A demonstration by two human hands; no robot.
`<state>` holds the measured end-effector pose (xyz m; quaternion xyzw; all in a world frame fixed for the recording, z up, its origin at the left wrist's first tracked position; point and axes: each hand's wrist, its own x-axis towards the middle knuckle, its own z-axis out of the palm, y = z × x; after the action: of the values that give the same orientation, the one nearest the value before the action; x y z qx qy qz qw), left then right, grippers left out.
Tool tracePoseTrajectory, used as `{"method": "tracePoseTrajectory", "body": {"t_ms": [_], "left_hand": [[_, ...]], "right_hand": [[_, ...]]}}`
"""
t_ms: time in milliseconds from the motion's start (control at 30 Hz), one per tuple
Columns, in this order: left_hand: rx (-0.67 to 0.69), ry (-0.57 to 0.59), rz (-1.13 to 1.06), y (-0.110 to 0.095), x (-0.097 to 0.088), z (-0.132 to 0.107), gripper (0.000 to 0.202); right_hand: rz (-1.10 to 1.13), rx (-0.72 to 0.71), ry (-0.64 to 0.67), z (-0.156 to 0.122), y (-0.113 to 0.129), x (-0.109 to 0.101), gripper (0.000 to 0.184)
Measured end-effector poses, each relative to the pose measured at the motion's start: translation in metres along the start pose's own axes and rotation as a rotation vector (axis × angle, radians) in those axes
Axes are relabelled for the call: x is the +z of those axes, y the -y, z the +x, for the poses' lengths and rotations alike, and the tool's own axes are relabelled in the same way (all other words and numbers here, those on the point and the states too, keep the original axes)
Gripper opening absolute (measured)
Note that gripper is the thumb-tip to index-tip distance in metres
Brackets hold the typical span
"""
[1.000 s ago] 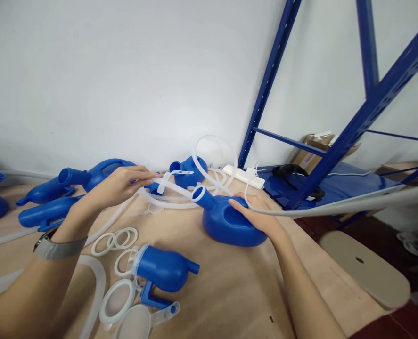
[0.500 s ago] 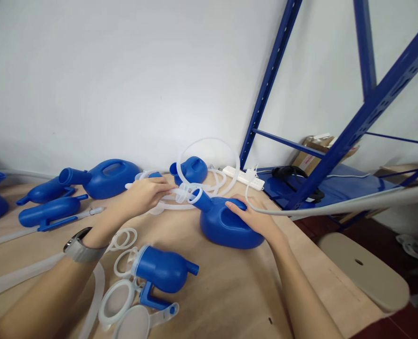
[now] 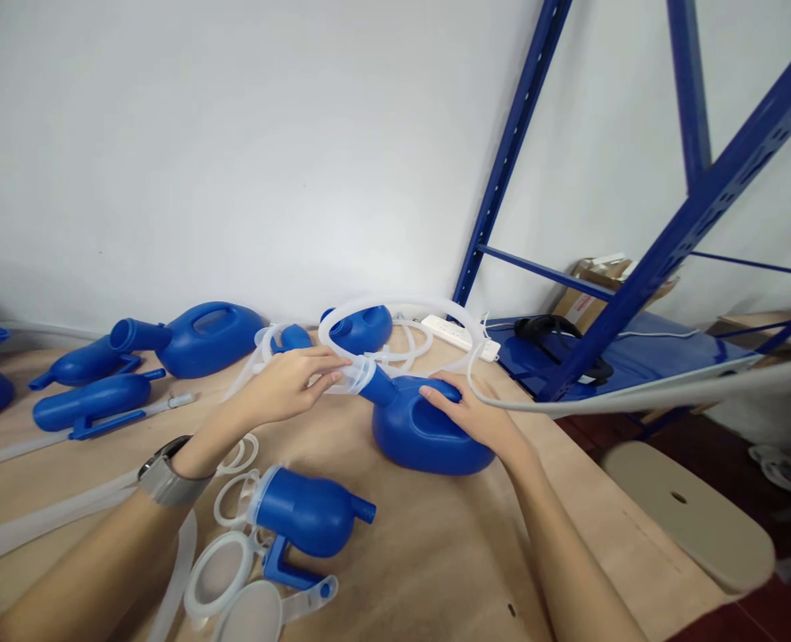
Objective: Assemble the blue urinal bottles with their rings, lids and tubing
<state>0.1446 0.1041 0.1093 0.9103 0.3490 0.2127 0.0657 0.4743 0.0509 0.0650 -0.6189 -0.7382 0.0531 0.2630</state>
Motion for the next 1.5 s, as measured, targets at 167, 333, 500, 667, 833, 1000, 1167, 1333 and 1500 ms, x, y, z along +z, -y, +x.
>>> {"method": "tracePoseTrajectory", "body": {"t_ms": [167, 333, 500, 667, 833, 1000, 1167, 1333, 1500], "left_hand": [[-0.118, 0.025, -0.065, -0.017, -0.001, 0.001, 0.048], [-0.107, 0.061, -0.127, -0.012, 0.000, 0.001, 0.063], [0.032, 0.092, -0.160, -0.004, -0.003, -0.002, 0.060], [0.118, 0.109, -0.163, -0.007, -0.009, -0.004, 0.058], [0.140, 0.120, -0.176, -0.013, -0.015, -0.003, 0.059], [0.181, 0.124, -0.180, -0.011, -0.014, -0.003, 0.059], [0.219, 0.131, -0.182, -0.010, -0.011, -0.005, 0.060], [0.207, 0.150, -0.161, -0.014, -0.011, -0.004, 0.058], [0.174, 0.158, -0.203, -0.015, -0.013, -0.002, 0.059]], "right_hand": [[0.029, -0.020, 0.003, 0.001, 0.014, -0.006, 0.042], [0.049, -0.031, 0.041, 0.000, 0.019, -0.008, 0.042], [0.104, 0.003, 0.051, -0.002, 0.011, -0.002, 0.044], [0.156, -0.011, 0.104, -0.002, 0.018, -0.004, 0.043], [0.173, 0.012, 0.100, -0.001, 0.018, -0.003, 0.042], [0.245, -0.031, 0.157, 0.001, 0.022, -0.006, 0.038], [0.283, -0.054, 0.172, 0.004, 0.027, -0.008, 0.036], [0.297, -0.057, 0.207, 0.005, 0.024, -0.007, 0.036], [0.276, -0.059, 0.206, 0.005, 0.020, -0.006, 0.038]]}}
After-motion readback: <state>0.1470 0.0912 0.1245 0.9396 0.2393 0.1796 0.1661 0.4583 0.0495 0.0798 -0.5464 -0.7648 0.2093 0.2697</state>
